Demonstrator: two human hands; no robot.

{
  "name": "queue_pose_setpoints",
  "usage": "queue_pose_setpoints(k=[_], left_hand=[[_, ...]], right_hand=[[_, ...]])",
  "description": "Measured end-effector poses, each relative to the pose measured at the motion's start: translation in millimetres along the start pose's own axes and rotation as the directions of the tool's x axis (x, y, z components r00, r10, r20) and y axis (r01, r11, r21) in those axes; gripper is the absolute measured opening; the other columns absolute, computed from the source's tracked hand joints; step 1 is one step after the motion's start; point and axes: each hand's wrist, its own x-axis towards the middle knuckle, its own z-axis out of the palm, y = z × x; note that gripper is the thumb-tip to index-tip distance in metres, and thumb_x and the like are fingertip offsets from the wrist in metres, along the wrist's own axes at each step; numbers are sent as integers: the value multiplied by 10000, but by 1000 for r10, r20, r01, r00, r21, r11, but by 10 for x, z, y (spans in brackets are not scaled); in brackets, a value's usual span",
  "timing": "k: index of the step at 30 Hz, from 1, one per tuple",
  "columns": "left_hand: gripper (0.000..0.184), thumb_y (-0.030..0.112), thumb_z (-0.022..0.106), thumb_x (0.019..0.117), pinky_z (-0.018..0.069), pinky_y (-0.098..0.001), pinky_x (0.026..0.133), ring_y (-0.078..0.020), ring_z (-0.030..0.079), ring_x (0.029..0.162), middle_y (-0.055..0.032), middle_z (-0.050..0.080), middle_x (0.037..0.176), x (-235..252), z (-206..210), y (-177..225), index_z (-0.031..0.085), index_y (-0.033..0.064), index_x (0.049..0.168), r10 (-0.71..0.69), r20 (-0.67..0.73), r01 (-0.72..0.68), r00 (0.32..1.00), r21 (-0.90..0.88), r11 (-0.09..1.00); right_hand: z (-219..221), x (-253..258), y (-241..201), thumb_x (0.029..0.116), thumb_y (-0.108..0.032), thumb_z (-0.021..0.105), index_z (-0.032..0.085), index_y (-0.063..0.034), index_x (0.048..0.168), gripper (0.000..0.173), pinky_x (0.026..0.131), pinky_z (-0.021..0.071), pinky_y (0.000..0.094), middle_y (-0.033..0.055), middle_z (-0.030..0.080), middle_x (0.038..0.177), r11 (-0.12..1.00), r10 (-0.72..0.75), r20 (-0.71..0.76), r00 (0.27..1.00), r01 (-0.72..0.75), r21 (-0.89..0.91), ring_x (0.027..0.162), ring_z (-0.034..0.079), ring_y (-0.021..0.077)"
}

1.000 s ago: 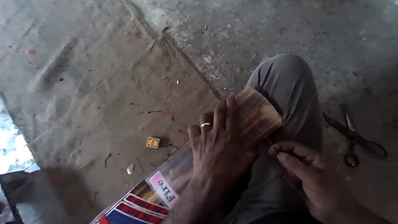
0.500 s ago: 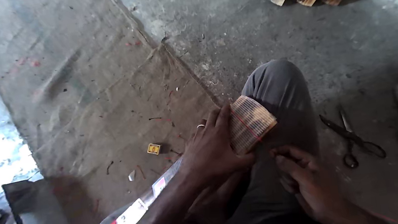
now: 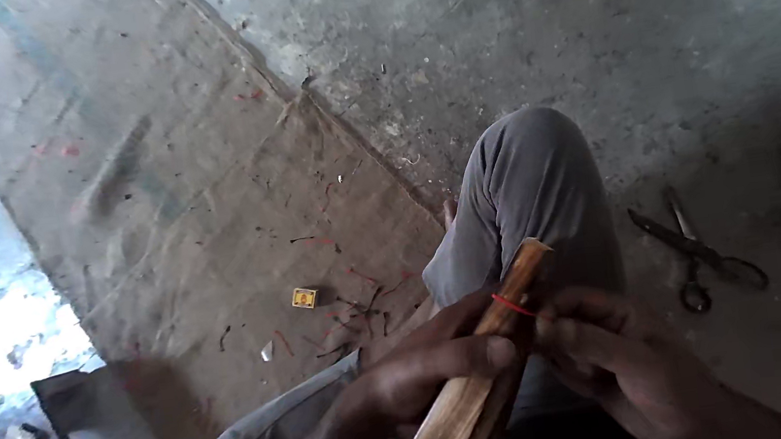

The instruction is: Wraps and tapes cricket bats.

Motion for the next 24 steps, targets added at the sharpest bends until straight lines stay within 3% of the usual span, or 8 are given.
queue_pose_setpoints(k=[3,6,8,12,17,24], left_hand=[[476,460,667,963,563,-279,942,-69,670,1071,9,702,1177,30,-191,-154,604,190,1350,79,113,-69,990,-88,994],[352,447,635,986,566,-201,911,6,683,1039,79,732,1141,28,-424,-210,684,236,1263,101,210,-59,972,-200,978],[318,357,626,997,570,-199,916,1,691,1047,68,740,1158,68,-555,-165,694,213,1273,147,222,-78,964,-291,954],[336,337,558,1033,567,-205,930,-6,691,1064,56,738,1180,148,-780,-263,678,188,1309,205,209,-126,956,-339,932],[342,311,496,1061,555,-205,949,-15,689,1079,39,741,1184,192,-898,-317,695,157,1293,244,212,-138,946,-420,897],[332,254,530,1037,536,-196,983,-15,675,1127,36,734,1224,219,-765,-226,689,156,1312,299,195,-187,934,-446,875]], right_hand=[[1,50,20,1029,-221,616,728,-92,1084,179,498,396,182,10,575,746,999,38,-24,999,-39,-11,557,456,27],[5,84,29,1010,-256,651,740,-116,1098,188,498,418,179,33,630,799,996,60,-91,994,-66,-61,552,474,26],[-56,64,50,1015,-241,640,748,-130,1105,179,482,410,165,22,643,807,986,12,-130,991,-33,-161,529,460,11],[-275,-136,167,1016,-237,630,756,-166,1113,174,465,405,183,12,662,810,936,-35,-256,966,-59,-348,515,465,37],[-344,-226,283,1027,-257,619,745,-167,1124,184,471,418,216,28,662,816,912,-46,-353,934,-105,-396,528,487,81],[-242,-148,339,1007,-276,654,709,-186,1118,153,454,438,252,29,644,766,867,-101,-466,879,-153,-475,523,518,131]])
